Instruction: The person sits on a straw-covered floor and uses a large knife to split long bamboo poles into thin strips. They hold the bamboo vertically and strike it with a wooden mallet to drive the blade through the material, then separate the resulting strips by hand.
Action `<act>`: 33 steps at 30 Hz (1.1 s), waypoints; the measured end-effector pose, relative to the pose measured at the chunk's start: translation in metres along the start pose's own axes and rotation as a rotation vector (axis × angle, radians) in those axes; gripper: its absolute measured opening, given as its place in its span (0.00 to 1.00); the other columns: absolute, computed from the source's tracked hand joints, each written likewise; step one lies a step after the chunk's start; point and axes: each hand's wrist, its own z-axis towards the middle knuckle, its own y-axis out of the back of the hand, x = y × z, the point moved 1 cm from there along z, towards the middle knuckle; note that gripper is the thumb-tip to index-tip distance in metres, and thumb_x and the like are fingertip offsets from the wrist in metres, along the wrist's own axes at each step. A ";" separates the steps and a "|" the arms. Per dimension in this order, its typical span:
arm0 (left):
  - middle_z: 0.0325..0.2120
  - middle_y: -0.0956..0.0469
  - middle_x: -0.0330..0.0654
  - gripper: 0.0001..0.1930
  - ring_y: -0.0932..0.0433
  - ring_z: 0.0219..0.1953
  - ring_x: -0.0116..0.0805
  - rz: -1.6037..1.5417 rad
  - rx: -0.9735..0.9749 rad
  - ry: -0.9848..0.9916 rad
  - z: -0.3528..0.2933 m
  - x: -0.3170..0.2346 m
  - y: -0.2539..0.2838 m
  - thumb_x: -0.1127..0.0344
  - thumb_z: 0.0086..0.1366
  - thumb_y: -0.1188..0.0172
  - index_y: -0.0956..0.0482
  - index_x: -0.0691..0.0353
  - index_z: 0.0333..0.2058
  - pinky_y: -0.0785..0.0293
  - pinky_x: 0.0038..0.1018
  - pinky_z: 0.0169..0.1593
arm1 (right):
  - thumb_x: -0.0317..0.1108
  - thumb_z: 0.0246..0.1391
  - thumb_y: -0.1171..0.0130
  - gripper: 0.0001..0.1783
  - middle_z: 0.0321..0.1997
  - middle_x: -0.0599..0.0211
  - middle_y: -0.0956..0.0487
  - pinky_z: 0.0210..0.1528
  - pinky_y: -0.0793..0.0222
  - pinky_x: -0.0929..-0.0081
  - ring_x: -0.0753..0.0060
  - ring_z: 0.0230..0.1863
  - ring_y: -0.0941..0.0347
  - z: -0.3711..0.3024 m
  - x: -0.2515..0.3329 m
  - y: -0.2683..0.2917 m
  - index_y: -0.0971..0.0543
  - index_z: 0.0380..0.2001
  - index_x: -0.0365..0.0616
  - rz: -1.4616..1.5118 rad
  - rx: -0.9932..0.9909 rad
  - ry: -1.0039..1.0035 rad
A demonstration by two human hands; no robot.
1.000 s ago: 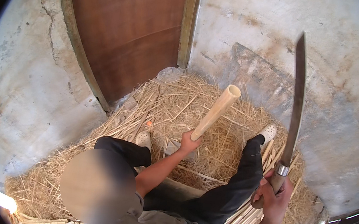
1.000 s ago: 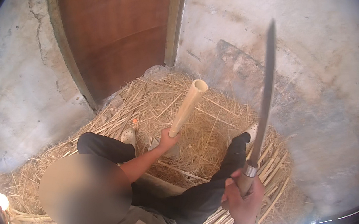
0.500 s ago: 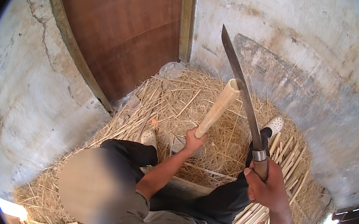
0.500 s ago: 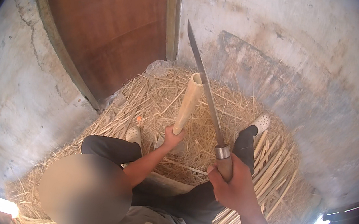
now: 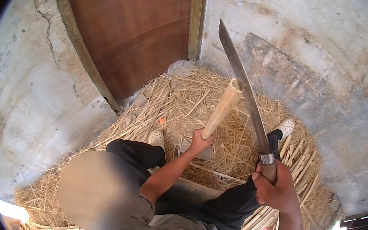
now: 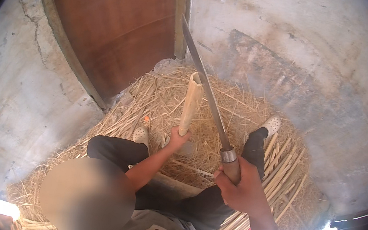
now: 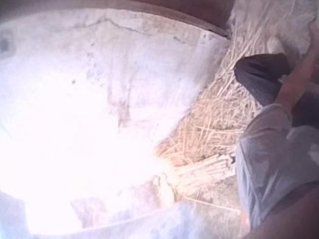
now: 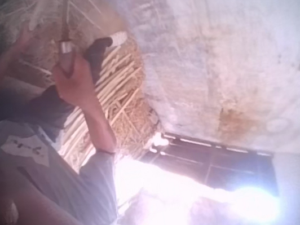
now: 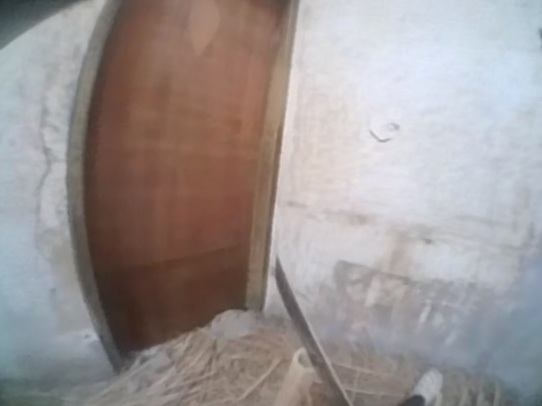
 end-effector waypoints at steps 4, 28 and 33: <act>0.20 0.23 0.36 0.04 0.25 0.24 0.23 -0.055 0.002 0.017 -0.002 -0.003 0.003 0.73 0.54 0.38 0.22 0.67 0.28 0.28 0.25 0.30 | 0.29 0.57 0.43 0.07 0.18 0.72 0.29 0.15 0.38 0.78 0.81 0.13 0.33 -0.009 0.018 0.001 0.30 0.35 0.42 0.015 0.092 -0.085; 0.24 0.19 0.41 0.10 0.20 0.28 0.27 0.062 0.038 -0.024 0.008 0.018 -0.009 0.71 0.54 0.37 0.18 0.68 0.36 0.26 0.28 0.32 | 0.29 0.51 0.42 0.07 0.22 0.71 0.29 0.27 0.36 0.73 0.78 0.23 0.32 -0.029 -0.003 0.022 0.29 0.32 0.41 -0.254 0.012 -0.040; 0.23 0.19 0.42 0.09 0.21 0.26 0.27 0.084 -0.021 -0.067 0.028 -0.031 -0.002 0.72 0.54 0.37 0.18 0.69 0.34 0.26 0.26 0.32 | 0.28 0.50 0.42 0.07 0.21 0.72 0.30 0.26 0.37 0.74 0.80 0.23 0.33 -0.033 0.033 0.030 0.29 0.31 0.41 -0.249 -0.028 -0.038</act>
